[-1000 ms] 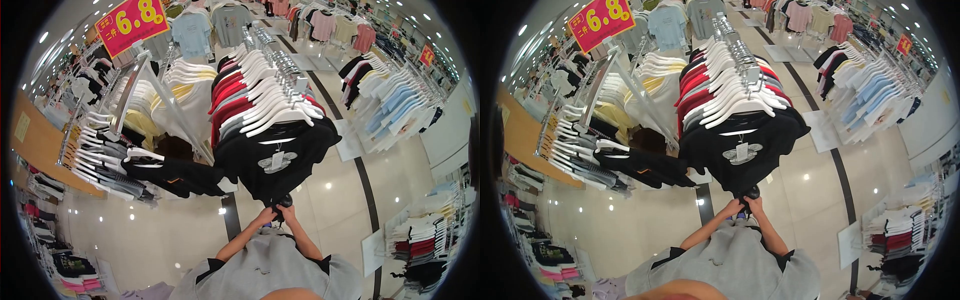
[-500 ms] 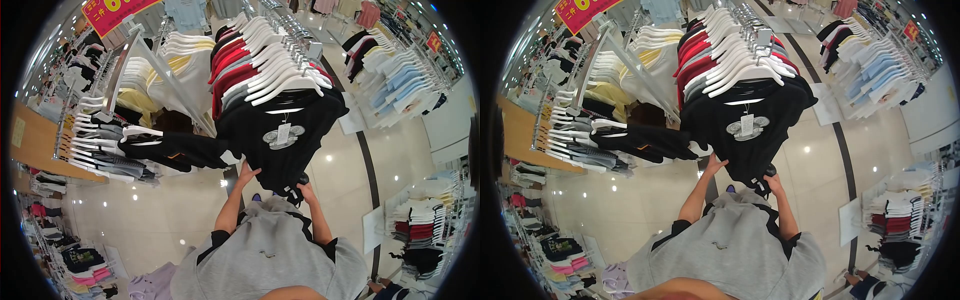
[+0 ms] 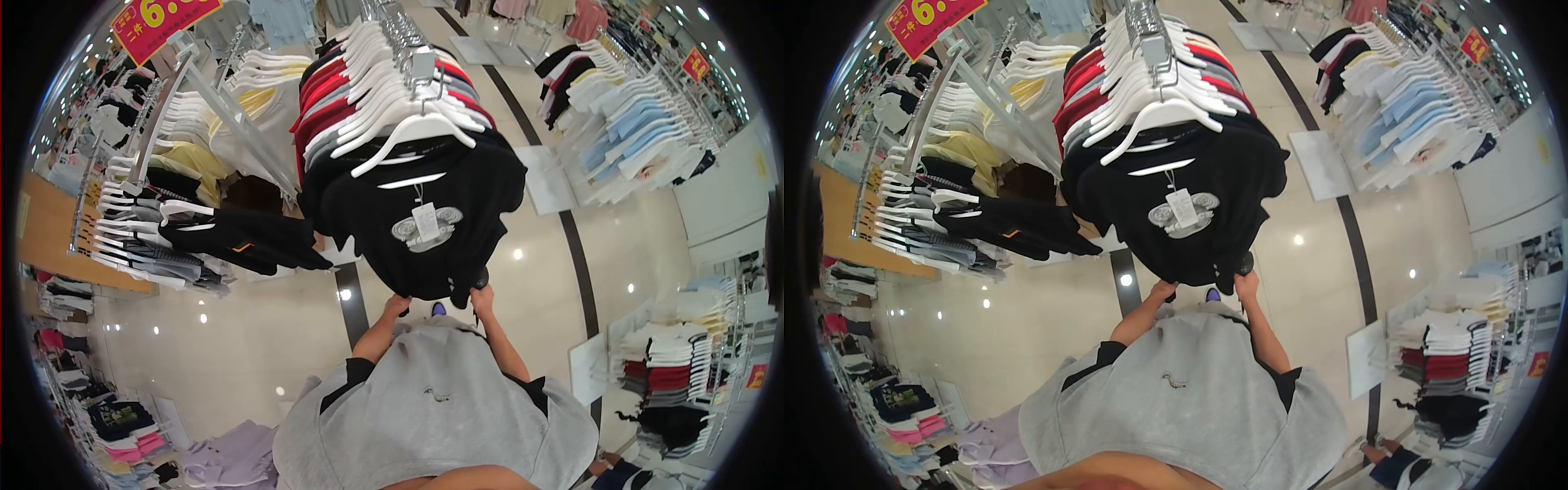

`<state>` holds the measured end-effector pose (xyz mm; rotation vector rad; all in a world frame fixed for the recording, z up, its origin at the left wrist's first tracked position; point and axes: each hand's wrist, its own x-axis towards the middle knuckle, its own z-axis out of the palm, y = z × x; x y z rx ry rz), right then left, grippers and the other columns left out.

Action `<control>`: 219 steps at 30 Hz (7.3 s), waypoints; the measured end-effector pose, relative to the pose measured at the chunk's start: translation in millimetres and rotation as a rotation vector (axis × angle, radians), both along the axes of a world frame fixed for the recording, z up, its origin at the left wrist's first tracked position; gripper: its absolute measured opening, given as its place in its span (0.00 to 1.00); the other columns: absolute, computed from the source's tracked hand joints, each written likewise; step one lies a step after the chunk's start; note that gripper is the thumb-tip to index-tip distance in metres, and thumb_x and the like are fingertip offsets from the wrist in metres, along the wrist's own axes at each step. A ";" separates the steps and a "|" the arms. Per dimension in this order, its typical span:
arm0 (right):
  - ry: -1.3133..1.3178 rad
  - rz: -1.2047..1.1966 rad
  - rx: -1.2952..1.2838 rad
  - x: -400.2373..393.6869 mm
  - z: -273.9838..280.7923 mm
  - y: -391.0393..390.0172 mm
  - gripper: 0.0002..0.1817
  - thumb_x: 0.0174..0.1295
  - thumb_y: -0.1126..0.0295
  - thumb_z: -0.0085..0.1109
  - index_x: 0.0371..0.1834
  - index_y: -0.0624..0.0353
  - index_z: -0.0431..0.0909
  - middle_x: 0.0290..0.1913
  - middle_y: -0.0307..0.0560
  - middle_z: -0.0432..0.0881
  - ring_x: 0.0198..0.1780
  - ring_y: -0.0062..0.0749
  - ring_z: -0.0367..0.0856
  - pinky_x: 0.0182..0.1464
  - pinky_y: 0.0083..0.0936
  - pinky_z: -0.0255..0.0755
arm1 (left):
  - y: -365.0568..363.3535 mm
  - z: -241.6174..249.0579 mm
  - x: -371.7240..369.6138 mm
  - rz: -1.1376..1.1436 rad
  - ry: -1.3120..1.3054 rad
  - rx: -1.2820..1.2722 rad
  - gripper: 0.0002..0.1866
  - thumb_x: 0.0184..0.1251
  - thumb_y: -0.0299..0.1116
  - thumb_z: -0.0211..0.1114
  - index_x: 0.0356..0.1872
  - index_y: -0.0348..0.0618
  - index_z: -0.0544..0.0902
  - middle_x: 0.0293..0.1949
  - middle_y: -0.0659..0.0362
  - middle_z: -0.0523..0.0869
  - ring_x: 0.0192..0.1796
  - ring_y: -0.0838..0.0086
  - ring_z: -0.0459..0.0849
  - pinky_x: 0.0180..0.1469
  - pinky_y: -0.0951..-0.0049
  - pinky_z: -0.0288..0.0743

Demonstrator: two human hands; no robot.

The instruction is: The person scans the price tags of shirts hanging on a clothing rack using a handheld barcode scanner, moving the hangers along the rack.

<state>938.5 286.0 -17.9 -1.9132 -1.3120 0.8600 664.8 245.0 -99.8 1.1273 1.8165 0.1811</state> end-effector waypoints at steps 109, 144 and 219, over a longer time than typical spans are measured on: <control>0.530 0.647 -0.113 -102.5 160.9 16.1 0.12 0.49 0.72 0.68 0.36 0.64 0.80 0.29 0.43 0.83 0.29 0.24 0.78 0.36 0.25 0.74 | -20.0 208.0 10.6 1.050 -1.163 0.087 0.13 0.62 0.30 0.64 0.45 0.36 0.77 0.45 0.53 0.83 0.46 0.65 0.84 0.52 0.63 0.78; 0.192 0.972 0.023 -102.3 143.6 5.3 0.16 0.50 0.61 0.68 0.34 0.63 0.79 0.20 0.45 0.78 0.23 0.29 0.78 0.30 0.28 0.72 | -7.7 182.2 -12.2 1.027 -1.546 0.220 0.20 0.58 0.21 0.57 0.54 0.39 0.73 0.55 0.50 0.80 0.53 0.63 0.81 0.56 0.59 0.76; 0.500 0.486 -0.165 -225.8 135.5 -68.3 0.19 0.46 0.64 0.72 0.35 0.66 0.78 0.22 0.39 0.77 0.21 0.22 0.75 0.24 0.20 0.72 | -47.0 184.8 -119.4 0.795 -0.853 0.347 0.14 0.66 0.33 0.62 0.46 0.39 0.69 0.40 0.57 0.79 0.39 0.74 0.82 0.32 0.70 0.82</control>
